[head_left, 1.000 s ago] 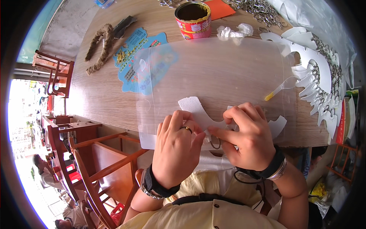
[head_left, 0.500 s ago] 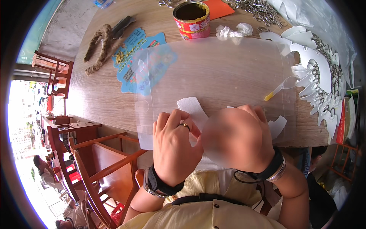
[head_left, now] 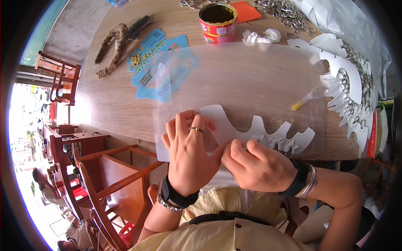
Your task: Applying glue and attaching metal rings to white shoe upper components on a workbench.
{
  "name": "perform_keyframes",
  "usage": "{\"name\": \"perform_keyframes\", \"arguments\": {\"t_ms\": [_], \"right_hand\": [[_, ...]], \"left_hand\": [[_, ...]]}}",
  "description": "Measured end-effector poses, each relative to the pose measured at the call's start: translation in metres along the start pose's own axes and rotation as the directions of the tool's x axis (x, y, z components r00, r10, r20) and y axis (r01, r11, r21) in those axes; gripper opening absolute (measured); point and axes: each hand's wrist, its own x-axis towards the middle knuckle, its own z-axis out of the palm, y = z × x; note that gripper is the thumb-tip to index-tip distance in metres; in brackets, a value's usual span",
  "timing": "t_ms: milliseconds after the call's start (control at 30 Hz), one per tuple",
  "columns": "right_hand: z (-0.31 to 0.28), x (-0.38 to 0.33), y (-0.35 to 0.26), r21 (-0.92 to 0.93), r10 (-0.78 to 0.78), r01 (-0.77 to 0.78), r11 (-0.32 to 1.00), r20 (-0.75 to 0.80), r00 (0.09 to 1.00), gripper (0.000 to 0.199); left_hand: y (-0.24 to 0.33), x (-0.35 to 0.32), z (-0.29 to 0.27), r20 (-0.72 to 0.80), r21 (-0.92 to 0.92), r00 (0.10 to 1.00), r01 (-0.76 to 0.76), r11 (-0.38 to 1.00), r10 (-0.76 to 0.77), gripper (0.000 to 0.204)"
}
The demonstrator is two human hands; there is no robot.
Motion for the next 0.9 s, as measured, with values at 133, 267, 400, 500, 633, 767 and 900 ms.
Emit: {"name": "perform_keyframes", "arguments": {"t_ms": [133, 267, 400, 500, 633, 767, 900], "right_hand": [[-0.001, -0.004, 0.007, 0.298, 0.16, -0.152, 0.942, -0.001, 0.987, 0.017], [-0.007, -0.024, 0.027, 0.626, 0.471, -0.467, 0.624, 0.176, 0.865, 0.029], [-0.012, -0.023, 0.016, 0.592, 0.389, -0.433, 0.68, 0.209, 0.897, 0.028], [-0.01, -0.017, 0.011, 0.524, 0.369, -0.406, 0.749, 0.178, 0.912, 0.019], [-0.013, -0.009, 0.015, 0.489, 0.335, -0.394, 0.778, 0.208, 0.919, 0.017], [-0.012, -0.008, 0.016, 0.505, 0.345, -0.399, 0.765, 0.203, 0.917, 0.017], [-0.01, -0.009, 0.015, 0.518, 0.356, -0.408, 0.752, 0.203, 0.912, 0.018]], "left_hand": [[-0.003, 0.001, -0.001, 0.011, -0.039, 1.0, 0.027, 0.999, -0.026, 0.041], [-0.003, -0.001, -0.002, 0.017, -0.086, 0.998, 0.067, 0.994, -0.066, 0.042], [-0.004, -0.001, 0.0, 0.011, -0.094, 0.999, 0.051, 0.994, -0.05, 0.042], [-0.006, -0.001, 0.001, -0.004, -0.113, 1.0, 0.03, 0.993, -0.031, 0.043], [-0.016, -0.003, 0.005, -0.007, -0.105, 1.0, -0.025, 0.994, 0.024, 0.043], [-0.017, -0.003, -0.003, 0.049, -0.168, 0.999, -0.015, 0.986, 0.023, 0.042], [-0.013, -0.004, -0.001, 0.024, -0.112, 0.999, -0.017, 0.994, 0.02, 0.043]]}}
